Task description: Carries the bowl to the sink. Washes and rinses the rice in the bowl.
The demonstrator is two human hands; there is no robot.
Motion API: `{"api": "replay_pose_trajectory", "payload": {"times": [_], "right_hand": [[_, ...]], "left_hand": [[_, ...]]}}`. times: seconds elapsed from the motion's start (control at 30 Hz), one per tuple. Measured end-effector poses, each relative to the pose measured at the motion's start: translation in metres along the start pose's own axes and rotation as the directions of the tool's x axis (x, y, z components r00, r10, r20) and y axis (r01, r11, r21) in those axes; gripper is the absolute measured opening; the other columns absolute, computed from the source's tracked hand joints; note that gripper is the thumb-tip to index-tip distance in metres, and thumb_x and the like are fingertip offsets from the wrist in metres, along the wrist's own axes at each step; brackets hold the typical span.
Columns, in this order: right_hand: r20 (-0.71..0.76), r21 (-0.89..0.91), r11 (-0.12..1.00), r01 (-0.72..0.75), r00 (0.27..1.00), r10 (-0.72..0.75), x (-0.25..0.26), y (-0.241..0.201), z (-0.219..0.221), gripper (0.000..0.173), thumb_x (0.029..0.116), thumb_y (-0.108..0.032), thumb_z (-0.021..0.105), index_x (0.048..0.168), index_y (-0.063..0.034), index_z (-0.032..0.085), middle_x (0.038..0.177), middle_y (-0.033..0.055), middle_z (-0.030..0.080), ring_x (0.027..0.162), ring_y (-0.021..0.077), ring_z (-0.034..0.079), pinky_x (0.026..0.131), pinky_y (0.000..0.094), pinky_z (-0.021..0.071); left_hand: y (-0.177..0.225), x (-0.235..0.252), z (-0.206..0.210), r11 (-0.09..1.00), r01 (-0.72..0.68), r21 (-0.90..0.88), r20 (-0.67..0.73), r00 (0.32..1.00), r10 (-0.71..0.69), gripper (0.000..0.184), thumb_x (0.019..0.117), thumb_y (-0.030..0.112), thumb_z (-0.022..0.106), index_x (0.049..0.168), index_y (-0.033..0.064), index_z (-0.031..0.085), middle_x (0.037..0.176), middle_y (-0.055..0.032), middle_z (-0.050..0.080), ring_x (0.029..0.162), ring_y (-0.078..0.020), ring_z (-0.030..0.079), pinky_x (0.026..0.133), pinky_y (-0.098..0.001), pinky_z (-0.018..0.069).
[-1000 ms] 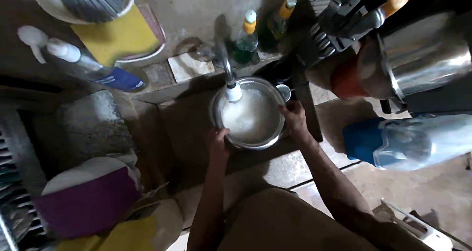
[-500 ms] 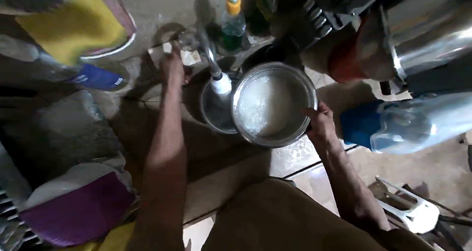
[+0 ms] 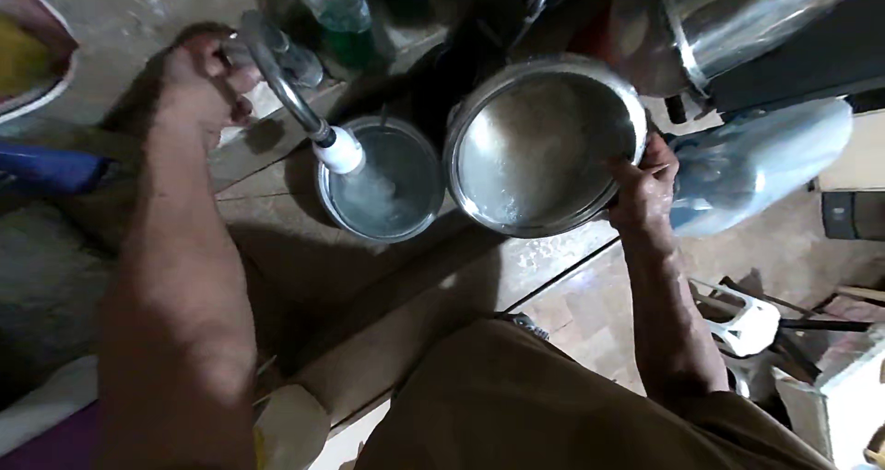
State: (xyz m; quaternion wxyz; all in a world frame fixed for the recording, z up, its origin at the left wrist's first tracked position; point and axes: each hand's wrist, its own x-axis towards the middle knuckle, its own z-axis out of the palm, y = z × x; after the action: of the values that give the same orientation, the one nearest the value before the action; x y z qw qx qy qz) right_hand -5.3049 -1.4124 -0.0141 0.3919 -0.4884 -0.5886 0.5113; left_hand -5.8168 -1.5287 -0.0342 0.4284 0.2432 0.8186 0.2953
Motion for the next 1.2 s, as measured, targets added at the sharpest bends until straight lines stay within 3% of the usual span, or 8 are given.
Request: {"api": "replay_pose_trajectory", "payload": {"times": [0.1,0.17,0.3,0.43,0.57,0.73,0.93,1.2], "right_hand": [[0.013,0.001,0.999,0.048,0.999,-0.048,0.001,0.002,-0.009,0.023,0.0849,0.005,0.066,0.102,-0.0087,0.063,0.091,-0.0023,0.071,0.084,0.0095,0.069,0.079,0.0336,0.0611],[0.025,-0.004,0.997,0.072,0.997,-0.072,-0.001,0.003,-0.013,0.022,0.0849,0.006,0.065,0.102,-0.0081,0.064,0.092,-0.0022,0.071,0.085,0.0094,0.069,0.080,0.0334,0.0609],[0.020,-0.019,0.995,0.097,0.995,-0.097,-0.002,0.006,-0.017,0.018,0.0861,0.004,0.064,0.098,-0.0093,0.062,0.088,-0.0032,0.069,0.081,0.0082,0.067,0.077,0.0321,0.0597],[0.038,-0.021,0.993,0.118,0.992,-0.117,-0.003,0.006,-0.019,0.020,0.0839,0.006,0.065,0.097,-0.0084,0.063,0.088,-0.0030,0.069,0.081,0.0076,0.067,0.078,0.0314,0.0596],[0.070,-0.010,0.986,0.163,0.984,-0.162,0.000,0.007,-0.018,0.018,0.0840,0.007,0.065,0.092,-0.0083,0.062,0.084,-0.0025,0.067,0.077,0.0073,0.065,0.074,0.0305,0.0582],[0.126,-0.007,0.976,0.219,0.968,-0.217,0.002,0.003,-0.018,0.016,0.0837,0.006,0.065,0.091,-0.0078,0.063,0.083,-0.0031,0.066,0.076,0.0056,0.063,0.073,0.0276,0.0564],[0.157,0.019,0.969,0.245,0.957,-0.245,0.004,0.003,-0.018,0.015,0.0836,0.007,0.067,0.094,-0.0039,0.064,0.085,0.0023,0.067,0.078,0.0109,0.066,0.074,0.0324,0.0585],[0.192,0.061,0.946,0.320,0.926,-0.325,0.004,-0.005,-0.014,0.014,0.0836,0.005,0.067,0.090,-0.0069,0.064,0.082,-0.0013,0.066,0.076,0.0075,0.065,0.073,0.0290,0.0571]], "left_hand": [[0.004,-0.006,0.006,0.989,-0.052,0.139,-0.041,0.997,0.058,0.050,0.1043,0.020,0.059,0.151,0.0147,0.042,0.136,-0.0112,0.055,0.093,-0.0142,0.060,0.082,-0.0349,0.0525],[-0.002,-0.005,0.010,0.985,-0.079,0.154,-0.105,0.990,0.096,0.052,0.1024,0.017,0.061,0.151,0.0103,0.044,0.140,-0.0165,0.056,0.108,-0.0225,0.063,0.095,-0.0432,0.0513],[-0.062,0.002,0.028,0.949,-0.297,0.110,-0.346,0.883,0.316,0.070,0.0949,0.034,0.070,0.152,0.0056,0.042,0.138,-0.0171,0.059,0.123,-0.0222,0.060,0.105,-0.0391,0.0501],[-0.122,-0.093,0.080,0.930,-0.368,-0.022,-0.449,0.834,0.320,0.060,0.1021,0.031,0.062,0.151,0.0022,0.042,0.137,-0.0180,0.060,0.119,-0.0210,0.063,0.100,-0.0349,0.0534],[-0.213,-0.186,0.136,0.941,-0.338,0.002,-0.554,0.783,0.282,0.044,0.1021,0.022,0.064,0.140,0.0001,0.057,0.131,-0.0192,0.064,0.111,-0.0219,0.067,0.096,-0.0365,0.0565],[-0.232,-0.294,0.158,0.992,-0.124,-0.012,-0.588,0.803,0.094,0.041,0.1030,0.021,0.062,0.135,-0.0041,0.060,0.120,-0.0206,0.068,0.098,-0.0161,0.068,0.086,-0.0301,0.0572],[-0.258,-0.333,0.177,0.984,-0.176,0.025,-0.664,0.733,0.148,0.036,0.1025,0.017,0.061,0.129,-0.0079,0.062,0.106,-0.0189,0.069,0.078,-0.0081,0.063,0.071,-0.0229,0.0550],[-0.257,-0.346,0.197,0.969,-0.245,0.008,-0.670,0.718,0.187,0.035,0.1010,0.014,0.062,0.126,-0.0096,0.062,0.108,-0.0192,0.068,0.075,-0.0070,0.063,0.067,-0.0213,0.0549]]}}
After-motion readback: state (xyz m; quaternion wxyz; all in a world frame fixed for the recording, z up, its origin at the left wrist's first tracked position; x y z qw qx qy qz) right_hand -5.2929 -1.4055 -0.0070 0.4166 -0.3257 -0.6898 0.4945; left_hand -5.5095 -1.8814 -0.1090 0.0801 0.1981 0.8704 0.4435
